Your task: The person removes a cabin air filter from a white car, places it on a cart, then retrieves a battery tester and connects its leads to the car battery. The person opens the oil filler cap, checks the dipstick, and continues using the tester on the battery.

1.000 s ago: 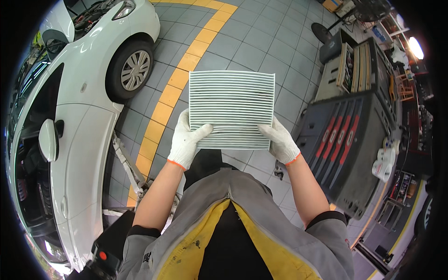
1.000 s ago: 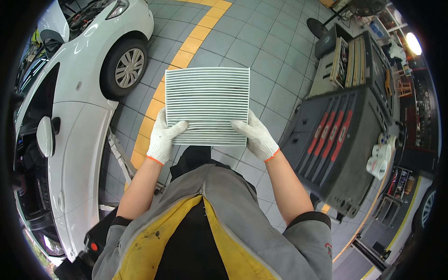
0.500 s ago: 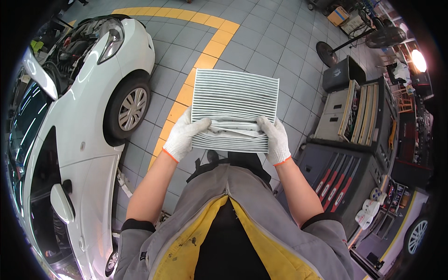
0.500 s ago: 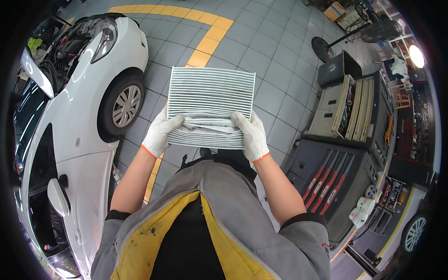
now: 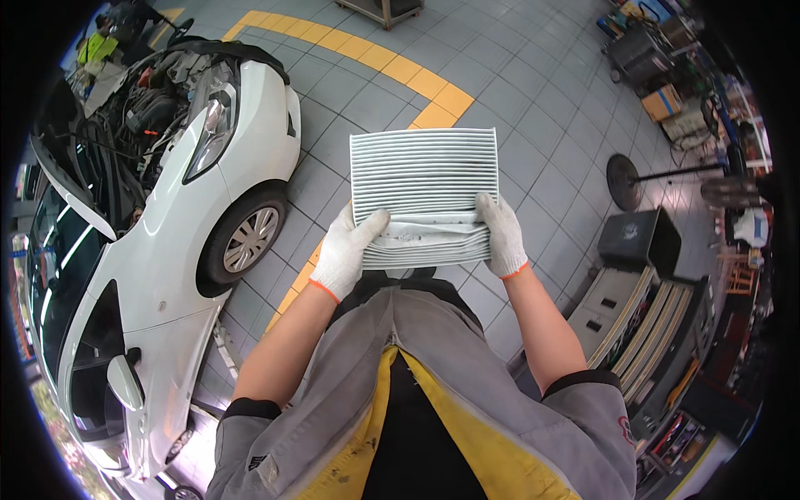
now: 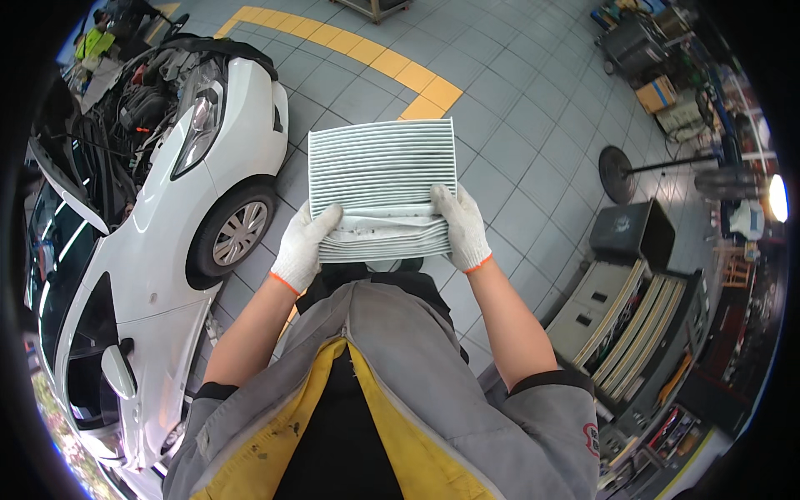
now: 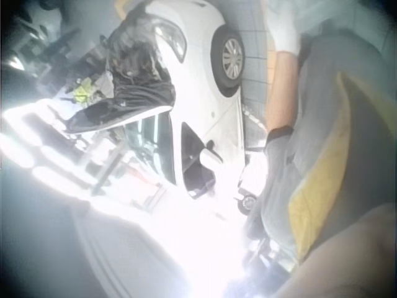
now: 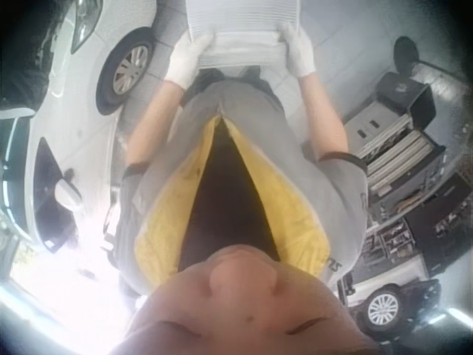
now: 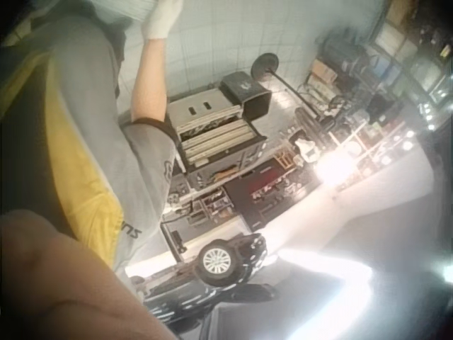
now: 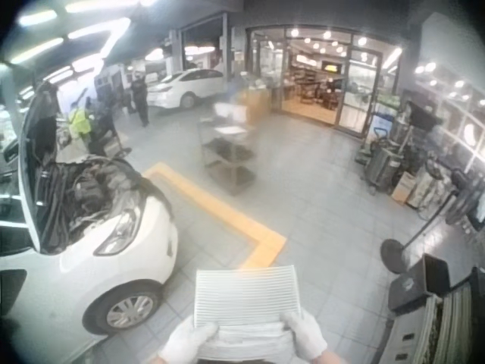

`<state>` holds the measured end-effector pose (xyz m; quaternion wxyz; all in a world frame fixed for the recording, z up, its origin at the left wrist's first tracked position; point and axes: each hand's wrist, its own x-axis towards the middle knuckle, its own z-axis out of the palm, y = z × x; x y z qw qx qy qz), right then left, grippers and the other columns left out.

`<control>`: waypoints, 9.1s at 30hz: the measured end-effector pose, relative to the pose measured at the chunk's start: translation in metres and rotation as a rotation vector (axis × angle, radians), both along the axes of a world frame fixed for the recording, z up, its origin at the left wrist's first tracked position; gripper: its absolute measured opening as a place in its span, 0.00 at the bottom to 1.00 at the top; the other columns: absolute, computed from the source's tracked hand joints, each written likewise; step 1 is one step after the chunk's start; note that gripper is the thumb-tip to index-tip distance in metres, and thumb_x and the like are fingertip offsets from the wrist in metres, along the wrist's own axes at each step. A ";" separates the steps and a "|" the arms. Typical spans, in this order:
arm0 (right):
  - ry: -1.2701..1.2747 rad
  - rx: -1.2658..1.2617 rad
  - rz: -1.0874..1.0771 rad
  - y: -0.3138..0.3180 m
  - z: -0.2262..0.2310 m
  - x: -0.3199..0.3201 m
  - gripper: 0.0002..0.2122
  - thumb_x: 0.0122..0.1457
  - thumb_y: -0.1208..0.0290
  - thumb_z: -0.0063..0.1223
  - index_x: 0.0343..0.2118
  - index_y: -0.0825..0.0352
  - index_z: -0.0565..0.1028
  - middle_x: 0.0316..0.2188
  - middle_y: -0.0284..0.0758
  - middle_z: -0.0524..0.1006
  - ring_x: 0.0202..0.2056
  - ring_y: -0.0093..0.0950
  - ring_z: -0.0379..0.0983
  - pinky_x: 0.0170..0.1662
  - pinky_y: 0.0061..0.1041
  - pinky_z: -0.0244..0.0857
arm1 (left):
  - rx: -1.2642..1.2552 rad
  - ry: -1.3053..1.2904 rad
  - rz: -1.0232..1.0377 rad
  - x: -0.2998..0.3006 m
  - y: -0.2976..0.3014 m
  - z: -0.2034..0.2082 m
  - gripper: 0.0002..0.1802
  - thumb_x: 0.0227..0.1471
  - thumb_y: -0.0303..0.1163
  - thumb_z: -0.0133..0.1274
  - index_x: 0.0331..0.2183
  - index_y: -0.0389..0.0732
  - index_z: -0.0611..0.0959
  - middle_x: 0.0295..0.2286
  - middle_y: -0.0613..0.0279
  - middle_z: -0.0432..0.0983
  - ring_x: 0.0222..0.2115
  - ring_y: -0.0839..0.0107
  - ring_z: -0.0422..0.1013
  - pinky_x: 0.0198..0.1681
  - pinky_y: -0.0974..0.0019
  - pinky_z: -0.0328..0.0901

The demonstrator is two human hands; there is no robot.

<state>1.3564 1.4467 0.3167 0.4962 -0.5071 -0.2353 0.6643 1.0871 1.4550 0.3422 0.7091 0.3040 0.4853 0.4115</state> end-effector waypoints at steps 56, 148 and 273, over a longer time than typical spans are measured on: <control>-0.276 0.113 0.512 1.259 0.070 -0.119 0.33 0.59 0.71 0.68 0.64 0.77 0.66 0.51 0.36 0.79 0.47 0.21 0.76 0.51 0.23 0.71 | 0.132 0.474 0.165 -0.139 1.210 0.021 0.25 0.51 0.34 0.63 0.50 0.33 0.82 0.41 0.58 0.84 0.40 0.71 0.79 0.49 0.66 0.72; -1.188 1.006 2.461 1.499 -0.076 -1.145 0.19 0.71 0.64 0.52 0.56 0.75 0.76 0.41 0.39 0.83 0.41 0.26 0.78 0.47 0.27 0.73 | -0.377 -1.524 2.923 -0.464 1.049 -0.445 0.13 0.66 0.44 0.56 0.39 0.45 0.78 0.35 0.58 0.78 0.31 0.65 0.74 0.36 0.62 0.76; -0.992 1.053 2.581 1.701 -0.218 -1.363 0.23 0.65 0.54 0.53 0.53 0.68 0.81 0.49 0.49 0.83 0.52 0.45 0.80 0.57 0.38 0.71 | -1.289 -0.149 1.850 -0.608 1.261 -0.182 0.28 0.64 0.42 0.56 0.57 0.32 0.76 0.44 0.48 0.82 0.32 0.63 0.82 0.32 0.62 0.75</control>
